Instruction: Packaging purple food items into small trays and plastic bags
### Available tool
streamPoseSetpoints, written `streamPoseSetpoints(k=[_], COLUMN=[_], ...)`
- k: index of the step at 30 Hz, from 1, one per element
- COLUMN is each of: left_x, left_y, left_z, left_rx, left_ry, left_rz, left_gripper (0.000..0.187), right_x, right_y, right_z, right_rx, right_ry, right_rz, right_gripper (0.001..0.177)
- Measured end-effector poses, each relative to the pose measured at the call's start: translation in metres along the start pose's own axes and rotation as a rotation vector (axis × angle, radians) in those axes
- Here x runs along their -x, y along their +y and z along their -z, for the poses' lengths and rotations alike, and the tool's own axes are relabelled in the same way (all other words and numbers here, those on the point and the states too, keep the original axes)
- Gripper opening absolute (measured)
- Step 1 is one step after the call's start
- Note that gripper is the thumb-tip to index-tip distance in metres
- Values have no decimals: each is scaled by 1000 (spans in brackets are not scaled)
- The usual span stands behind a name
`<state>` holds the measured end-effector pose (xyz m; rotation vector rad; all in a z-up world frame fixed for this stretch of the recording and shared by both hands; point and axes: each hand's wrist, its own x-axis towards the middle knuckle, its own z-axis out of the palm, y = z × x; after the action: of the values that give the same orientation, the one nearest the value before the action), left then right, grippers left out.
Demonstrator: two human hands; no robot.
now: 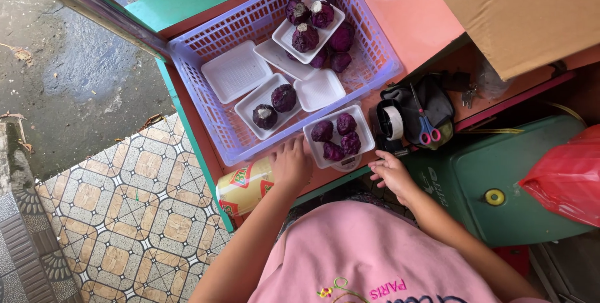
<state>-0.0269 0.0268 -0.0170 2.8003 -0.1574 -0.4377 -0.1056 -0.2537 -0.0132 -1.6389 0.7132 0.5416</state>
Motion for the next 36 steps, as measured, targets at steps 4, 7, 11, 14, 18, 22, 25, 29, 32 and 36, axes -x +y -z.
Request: streamPoseSetpoints(k=[4, 7, 11, 14, 18, 22, 25, 29, 32, 36], left_x=[16, 28, 35, 37, 39, 40, 40, 42, 41, 39], left_y=[-13, -15, -23, -27, -31, -34, -35, -39, -43, -46], left_z=[10, 25, 21, 20, 20, 23, 26, 33, 30, 23], left_rx=[18, 13, 28, 29, 32, 53, 38, 26, -32, -78], left_ry=[-31, -36, 56, 88, 124, 106, 139, 196, 272, 379], left_rz=[-6, 20, -7, -18, -51, -52, -71, -127, -168, -210], left_gripper=[65, 65, 64, 64, 64, 66, 63, 63, 62, 61], right_x=[-1, -1, 5, 7, 4, 5, 5, 3, 3, 5], right_y=[3, 2, -8, -11, -11, -10, -10, -5, -4, -7], right_z=[1, 0, -3, -6, -9, -11, -11, -10, -10, -8], right_rx=[4, 12, 27, 33, 36, 39, 37, 34, 32, 35], right_ry=[-13, -26, -37, -49, -56, -54, -58, -65, -63, -55], right_rz=[-13, -23, -41, -47, -45, -44, -37, -40, -42, -49], right_gripper=[69, 67, 62, 60, 58, 57, 52, 47, 45, 42])
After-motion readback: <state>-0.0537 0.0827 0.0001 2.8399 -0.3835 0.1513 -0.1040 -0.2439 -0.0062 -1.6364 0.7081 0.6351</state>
